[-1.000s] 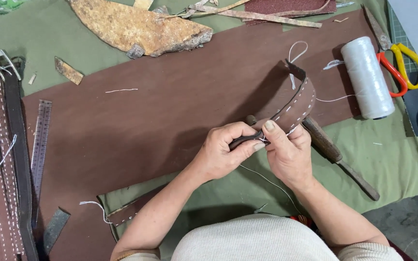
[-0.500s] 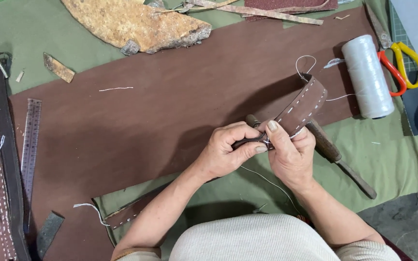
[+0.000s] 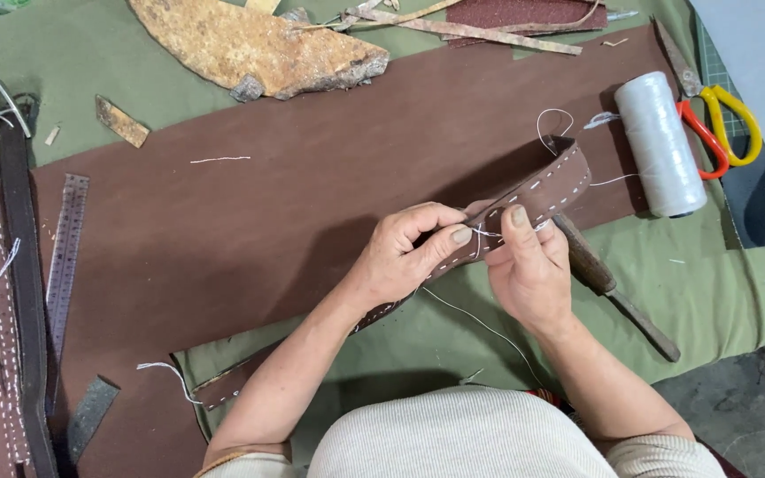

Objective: Hand-stitching a brown leather strap using a needle and white thread on a workshop table.

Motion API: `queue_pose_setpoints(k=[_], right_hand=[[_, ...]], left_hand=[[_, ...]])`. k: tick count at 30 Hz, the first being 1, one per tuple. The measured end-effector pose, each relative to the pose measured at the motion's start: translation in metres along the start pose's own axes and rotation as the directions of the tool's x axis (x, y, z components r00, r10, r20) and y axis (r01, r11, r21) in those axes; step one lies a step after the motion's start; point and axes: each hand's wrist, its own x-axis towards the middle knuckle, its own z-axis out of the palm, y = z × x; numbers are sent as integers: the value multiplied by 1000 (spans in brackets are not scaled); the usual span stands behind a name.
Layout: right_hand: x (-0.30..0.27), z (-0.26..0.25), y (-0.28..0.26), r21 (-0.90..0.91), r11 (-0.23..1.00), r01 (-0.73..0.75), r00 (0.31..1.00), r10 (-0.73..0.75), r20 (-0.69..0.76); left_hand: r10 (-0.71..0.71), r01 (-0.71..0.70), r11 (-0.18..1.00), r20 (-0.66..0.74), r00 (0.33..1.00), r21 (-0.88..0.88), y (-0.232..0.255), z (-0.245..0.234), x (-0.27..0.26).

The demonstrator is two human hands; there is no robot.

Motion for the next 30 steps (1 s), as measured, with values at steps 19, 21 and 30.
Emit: queue_pose_setpoints(k=[19,21,30], right_hand=[[7,-26,21,-365,920,143,988,-157,-7],[11,-23,24,-254,951,175,980,-194,-50],[17,-53,69,-353,905,238,951,-292,-106]], left_hand=[[139,-142,986,-37,990,-87,-46,24,-6],[185,-189,980,-72,980,-65,-51,27,-6],[250,-244,968,-139,958,60,-55,24,4]])
